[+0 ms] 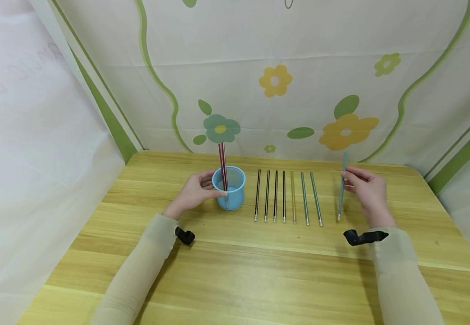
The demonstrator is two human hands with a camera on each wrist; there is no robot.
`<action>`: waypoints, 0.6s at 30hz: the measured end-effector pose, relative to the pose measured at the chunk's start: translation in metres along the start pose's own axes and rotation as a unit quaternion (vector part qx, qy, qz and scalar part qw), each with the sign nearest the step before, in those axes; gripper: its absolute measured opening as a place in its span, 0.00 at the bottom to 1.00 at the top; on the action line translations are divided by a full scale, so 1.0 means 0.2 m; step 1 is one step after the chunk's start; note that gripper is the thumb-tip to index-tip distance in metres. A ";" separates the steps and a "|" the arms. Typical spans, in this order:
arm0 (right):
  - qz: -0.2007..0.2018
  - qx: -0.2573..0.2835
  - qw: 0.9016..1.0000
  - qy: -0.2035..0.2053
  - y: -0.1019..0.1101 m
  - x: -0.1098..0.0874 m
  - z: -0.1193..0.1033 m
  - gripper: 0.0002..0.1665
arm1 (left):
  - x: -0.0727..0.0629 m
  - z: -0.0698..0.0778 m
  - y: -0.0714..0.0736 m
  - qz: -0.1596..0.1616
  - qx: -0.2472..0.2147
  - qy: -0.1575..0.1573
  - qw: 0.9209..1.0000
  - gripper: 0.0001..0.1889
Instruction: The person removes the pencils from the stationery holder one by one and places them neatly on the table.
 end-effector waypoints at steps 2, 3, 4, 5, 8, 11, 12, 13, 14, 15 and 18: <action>-0.014 -0.029 0.999 0.001 0.00 0.00 0.01 0.19 | 0.00 0.00 0.00 0.000 0.000 0.000 1.000 0.37; -0.021 -0.047 0.999 0.003 0.00 0.01 0.01 0.19 | 0.00 0.00 0.00 0.001 0.000 -0.001 1.000 0.37; -0.028 -0.071 0.997 0.005 0.00 0.01 0.01 0.19 | 0.00 0.00 0.00 0.001 0.001 -0.001 1.000 0.37; -0.037 -0.097 0.995 0.006 0.00 0.01 0.01 0.21 | 0.00 0.01 0.00 0.001 0.002 0.000 1.000 0.37; -0.062 -0.182 0.981 0.007 -0.01 0.02 0.03 0.25 | 0.00 0.01 0.00 0.002 0.005 0.000 1.000 0.37; -0.084 -0.234 0.969 0.007 -0.03 0.03 0.05 0.32 | 0.00 0.01 0.00 0.003 0.005 0.001 1.000 0.37; -0.087 -0.240 0.967 0.005 -0.03 0.03 0.06 0.33 | 0.00 0.01 0.00 0.003 0.004 0.000 1.000 0.37; -0.087 -0.247 0.965 0.003 -0.04 0.04 0.06 0.34 | 0.00 0.01 0.00 0.003 0.003 0.000 1.000 0.37; -0.085 -0.250 0.964 0.003 -0.04 0.04 0.07 0.34 | 0.00 0.01 0.00 0.003 0.003 0.000 1.000 0.37; -0.081 -0.255 0.964 0.002 -0.05 0.04 0.08 0.35 | -0.01 0.01 0.00 0.003 0.003 0.000 1.000 0.37; -0.063 -0.260 0.963 0.000 -0.06 0.06 0.10 0.34 | -0.01 0.02 -0.01 0.003 0.004 0.000 1.000 0.37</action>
Point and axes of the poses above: each hand's wrist, its own x-axis towards the middle knuckle, its own y-axis out of the back of the hand, z = x × y, the point moved 3 cm from there along x, towards the middle knuckle, and after that the axes turned 14 degrees about -x, right-handed, at the moved point
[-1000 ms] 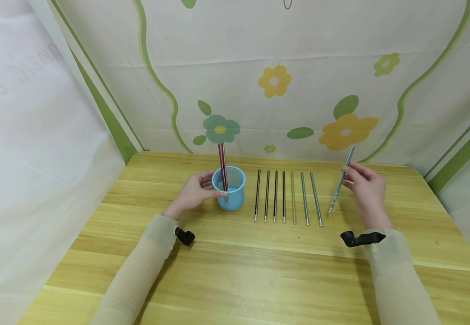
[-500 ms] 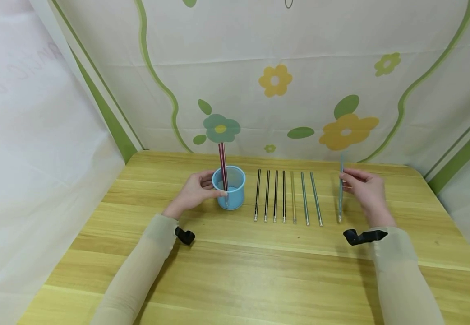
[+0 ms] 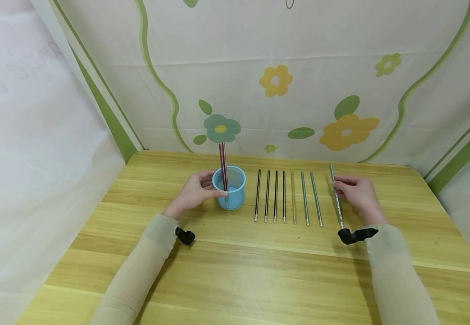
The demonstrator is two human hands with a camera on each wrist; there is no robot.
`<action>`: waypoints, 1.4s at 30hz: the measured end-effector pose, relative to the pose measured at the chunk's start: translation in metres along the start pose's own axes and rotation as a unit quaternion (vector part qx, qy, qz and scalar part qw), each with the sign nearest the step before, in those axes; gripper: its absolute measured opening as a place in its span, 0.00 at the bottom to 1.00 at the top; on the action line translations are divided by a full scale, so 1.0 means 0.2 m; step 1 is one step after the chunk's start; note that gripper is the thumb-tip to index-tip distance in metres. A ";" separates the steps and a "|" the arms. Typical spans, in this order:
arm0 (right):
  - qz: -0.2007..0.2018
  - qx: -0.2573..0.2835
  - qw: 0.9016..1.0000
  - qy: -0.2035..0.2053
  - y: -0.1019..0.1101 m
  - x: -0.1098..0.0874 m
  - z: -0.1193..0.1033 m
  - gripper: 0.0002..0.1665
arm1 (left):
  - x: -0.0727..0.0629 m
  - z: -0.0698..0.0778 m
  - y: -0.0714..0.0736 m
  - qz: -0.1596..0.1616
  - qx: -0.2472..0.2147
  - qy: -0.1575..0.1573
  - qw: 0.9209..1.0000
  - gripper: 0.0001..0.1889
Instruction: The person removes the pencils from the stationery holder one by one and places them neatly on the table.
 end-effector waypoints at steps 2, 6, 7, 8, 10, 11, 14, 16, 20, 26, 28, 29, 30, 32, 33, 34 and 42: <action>0.011 0.005 1.000 -0.005 -0.01 0.01 0.01 0.33 | 0.00 0.00 0.00 0.001 0.001 0.000 1.000 0.37; 0.019 0.014 1.000 -0.013 -0.03 0.02 0.02 0.32 | 0.00 0.00 0.00 0.001 0.002 0.000 1.000 0.37; 0.019 0.015 1.000 -0.015 -0.04 0.02 0.02 0.32 | 0.00 0.00 0.00 0.002 0.002 0.001 1.000 0.37; 0.018 0.014 1.000 -0.016 -0.04 0.02 0.03 0.32 | 0.00 0.00 0.00 0.001 0.002 0.001 1.000 0.37; 0.016 0.011 1.000 -0.017 -0.05 0.03 0.03 0.32 | 0.00 0.00 0.00 0.002 0.003 0.002 1.000 0.37; 0.015 0.009 1.000 -0.018 -0.05 0.03 0.04 0.32 | 0.00 0.00 0.00 0.002 0.003 0.002 1.000 0.37; 0.014 -0.006 1.000 -0.017 -0.06 0.04 0.04 0.32 | 0.00 0.00 0.00 0.003 0.003 0.003 1.000 0.37; 0.012 -0.021 1.000 -0.015 -0.06 0.04 0.04 0.32 | 0.00 0.00 0.00 0.002 0.002 0.003 1.000 0.37; 0.008 -0.046 0.999 -0.011 -0.07 0.05 0.04 0.31 | 0.00 0.00 0.00 0.001 0.001 0.002 1.000 0.37; 0.008 -0.089 0.996 -0.005 -0.08 0.06 0.02 0.28 | 0.00 0.00 0.00 0.004 0.004 0.005 1.000 0.37; 0.008 -0.103 0.995 -0.007 -0.08 0.06 0.02 0.27 | 0.00 0.00 0.00 0.004 0.004 0.004 1.000 0.37; 0.008 -0.108 0.994 -0.008 -0.08 0.06 0.01 0.27 | 0.00 0.00 0.00 0.004 0.003 0.004 1.000 0.37; 0.008 -0.111 0.994 -0.009 -0.09 0.06 0.01 0.26 | 0.00 0.00 0.00 0.004 0.003 0.004 1.000 0.37; 0.010 -0.117 0.993 -0.009 -0.09 0.06 0.00 0.25 | 0.00 0.00 0.00 0.004 0.002 0.003 1.000 0.37; 0.010 -0.120 0.993 -0.009 -0.10 0.06 0.00 0.25 | 0.00 0.00 0.00 0.003 0.002 0.003 1.000 0.37; 0.010 -0.123 0.992 -0.008 -0.10 0.06 -0.01 0.24 | 0.00 0.00 0.00 0.003 0.002 0.003 1.000 0.37; 0.015 -0.138 0.990 -0.008 -0.11 0.05 -0.02 0.23 | 0.00 -0.01 0.00 0.002 0.000 0.004 1.000 0.37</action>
Point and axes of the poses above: each hand's wrist, its own x-axis towards the middle knuckle, its own y-axis out of the back of the hand, z = x × y, the point moved 3 cm from there along x, towards the middle knuckle, and after that the axes turned 14 degrees about -x, right-handed, at the moved point
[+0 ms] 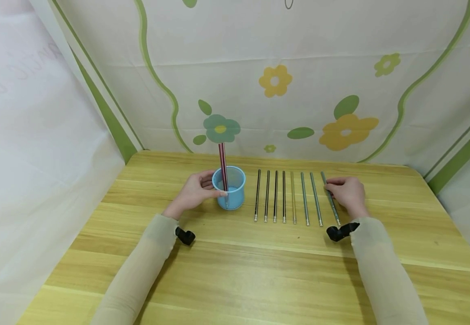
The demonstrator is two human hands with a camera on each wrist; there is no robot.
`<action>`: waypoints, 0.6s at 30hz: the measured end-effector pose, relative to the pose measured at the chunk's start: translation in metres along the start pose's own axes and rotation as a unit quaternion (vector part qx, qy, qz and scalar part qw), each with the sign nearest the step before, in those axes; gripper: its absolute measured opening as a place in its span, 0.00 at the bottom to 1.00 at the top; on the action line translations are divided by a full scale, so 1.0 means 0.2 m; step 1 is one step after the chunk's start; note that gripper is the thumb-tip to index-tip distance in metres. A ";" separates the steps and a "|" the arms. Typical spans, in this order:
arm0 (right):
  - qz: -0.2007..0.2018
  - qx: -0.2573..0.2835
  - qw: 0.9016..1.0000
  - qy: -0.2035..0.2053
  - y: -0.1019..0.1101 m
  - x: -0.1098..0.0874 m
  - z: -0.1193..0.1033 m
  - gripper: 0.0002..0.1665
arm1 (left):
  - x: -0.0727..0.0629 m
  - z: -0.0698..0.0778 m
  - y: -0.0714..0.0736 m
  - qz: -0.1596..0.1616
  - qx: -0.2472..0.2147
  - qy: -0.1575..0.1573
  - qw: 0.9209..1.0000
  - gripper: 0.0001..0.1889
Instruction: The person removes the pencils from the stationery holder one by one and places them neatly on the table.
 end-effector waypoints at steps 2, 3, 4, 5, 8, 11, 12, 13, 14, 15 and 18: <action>0.001 0.001 1.000 -0.001 0.00 0.00 0.00 0.23 | 0.00 0.00 0.00 -0.001 -0.002 0.000 1.000 0.37; 0.002 0.002 1.000 -0.001 0.00 -0.01 0.00 0.24 | 0.00 0.00 0.00 0.000 -0.002 0.001 1.000 0.37; 0.004 0.004 1.000 -0.002 0.00 -0.01 0.00 0.24 | 0.00 0.00 0.00 0.000 -0.002 0.001 1.000 0.37; 0.006 0.004 1.000 -0.002 0.00 -0.01 0.01 0.25 | 0.00 0.00 0.00 0.000 -0.001 0.001 1.000 0.37; 0.007 0.007 1.000 -0.005 0.00 -0.01 0.01 0.26 | 0.00 0.00 0.00 0.002 0.001 0.001 1.000 0.37; 0.010 0.011 1.000 -0.006 -0.01 -0.01 0.02 0.27 | 0.00 0.01 0.00 0.002 0.003 0.001 1.000 0.37; 0.011 0.012 1.000 -0.006 -0.01 -0.01 0.02 0.27 | 0.00 0.01 0.00 0.002 0.003 0.002 1.000 0.37; 0.012 0.014 1.000 -0.006 -0.01 -0.01 0.02 0.27 | 0.00 0.01 0.00 0.002 0.003 0.002 1.000 0.37; 0.013 0.015 1.000 -0.005 -0.01 -0.01 0.02 0.27 | 0.00 0.01 0.00 0.002 0.002 0.002 1.000 0.37; 0.013 0.018 1.000 -0.004 -0.01 -0.01 0.02 0.27 | 0.00 0.01 0.00 0.001 0.000 0.002 1.000 0.37; 0.011 0.026 1.000 -0.001 0.00 -0.02 0.02 0.27 | 0.00 0.01 0.00 -0.001 -0.004 0.003 1.000 0.37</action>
Point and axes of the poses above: each hand's wrist, its own x-axis towards the middle knuckle, its own y-axis out of the back of the hand, z = x × y, the point moved 3 cm from there along x, towards the middle knuckle, and after that the axes turned 14 degrees about -x, right-handed, at the moved point
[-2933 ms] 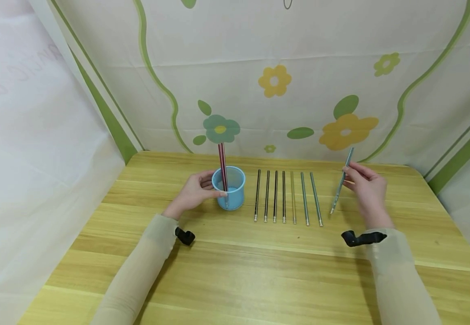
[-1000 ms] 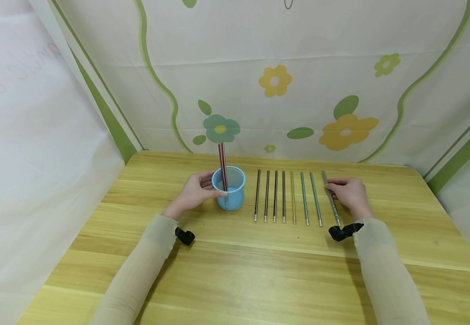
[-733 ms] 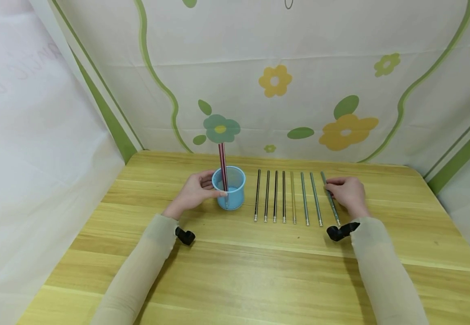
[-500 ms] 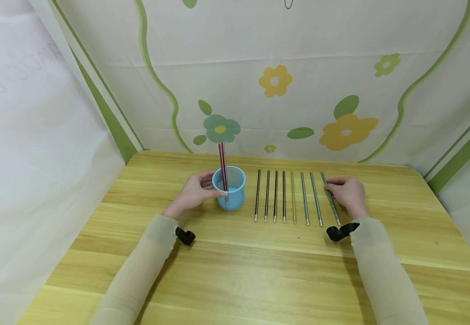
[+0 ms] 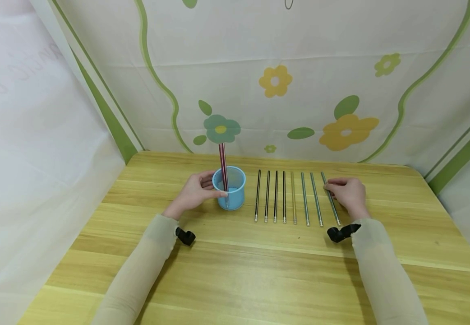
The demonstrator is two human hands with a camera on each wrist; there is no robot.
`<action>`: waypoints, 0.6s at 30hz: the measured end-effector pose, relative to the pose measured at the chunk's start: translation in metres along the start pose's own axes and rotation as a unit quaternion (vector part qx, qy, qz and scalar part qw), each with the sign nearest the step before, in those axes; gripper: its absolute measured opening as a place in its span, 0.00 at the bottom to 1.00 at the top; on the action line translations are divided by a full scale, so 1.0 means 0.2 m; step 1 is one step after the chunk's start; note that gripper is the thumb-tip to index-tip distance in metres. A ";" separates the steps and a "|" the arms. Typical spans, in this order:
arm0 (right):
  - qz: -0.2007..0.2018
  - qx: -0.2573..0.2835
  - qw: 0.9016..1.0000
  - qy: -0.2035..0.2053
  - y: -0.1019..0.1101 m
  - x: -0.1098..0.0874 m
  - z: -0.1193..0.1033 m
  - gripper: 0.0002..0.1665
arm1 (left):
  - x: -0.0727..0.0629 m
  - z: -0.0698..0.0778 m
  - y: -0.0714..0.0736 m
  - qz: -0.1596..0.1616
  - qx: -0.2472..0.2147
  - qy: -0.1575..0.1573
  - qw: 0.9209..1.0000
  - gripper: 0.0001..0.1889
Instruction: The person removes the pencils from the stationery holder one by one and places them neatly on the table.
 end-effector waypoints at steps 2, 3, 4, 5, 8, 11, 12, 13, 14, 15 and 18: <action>-0.003 0.005 1.000 0.000 0.00 0.00 0.00 0.28 | 0.00 0.00 0.00 -0.001 -0.002 0.000 1.000 0.37; -0.005 0.009 1.000 -0.001 0.00 0.00 0.00 0.29 | 0.00 0.00 0.00 -0.001 -0.001 0.000 1.000 0.37; -0.006 0.013 1.000 -0.002 0.01 0.00 0.00 0.29 | 0.00 0.00 0.00 -0.002 -0.001 -0.001 1.000 0.37; -0.008 0.019 1.000 -0.004 0.01 0.00 0.00 0.30 | 0.00 0.00 0.00 -0.002 -0.001 -0.001 1.000 0.37; -0.012 0.036 0.999 -0.006 0.01 0.00 0.01 0.32 | 0.00 -0.01 0.00 -0.004 0.000 -0.003 1.000 0.37; -0.017 0.050 0.999 -0.005 0.02 0.00 0.01 0.33 | 0.00 -0.01 0.00 -0.005 -0.001 -0.004 1.000 0.38; -0.018 0.053 0.998 -0.004 0.02 0.00 0.01 0.34 | 0.00 -0.01 0.00 -0.004 -0.001 -0.004 1.000 0.38; -0.020 0.056 0.998 -0.003 0.02 0.00 0.01 0.35 | 0.00 -0.01 0.00 -0.004 -0.002 -0.004 1.000 0.38; -0.021 0.062 0.998 -0.001 0.03 0.00 0.01 0.35 | 0.00 -0.01 0.00 -0.004 -0.002 -0.003 1.000 0.38; -0.022 0.067 0.998 -0.001 0.03 -0.01 0.00 0.36 | 0.00 -0.01 0.00 -0.004 -0.002 -0.003 1.000 0.38; -0.023 0.082 0.996 -0.002 0.05 -0.01 0.00 0.39 | 0.01 -0.01 0.01 -0.003 -0.002 0.000 1.000 0.38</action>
Point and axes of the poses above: each hand's wrist, its own x-axis towards the middle knuckle, its own y-axis out of the back of the hand, z = x × y, the point moved 3 cm from there along x, towards the middle knuckle, and after that the axes turned 14 degrees about -x, right-handed, at the moved point
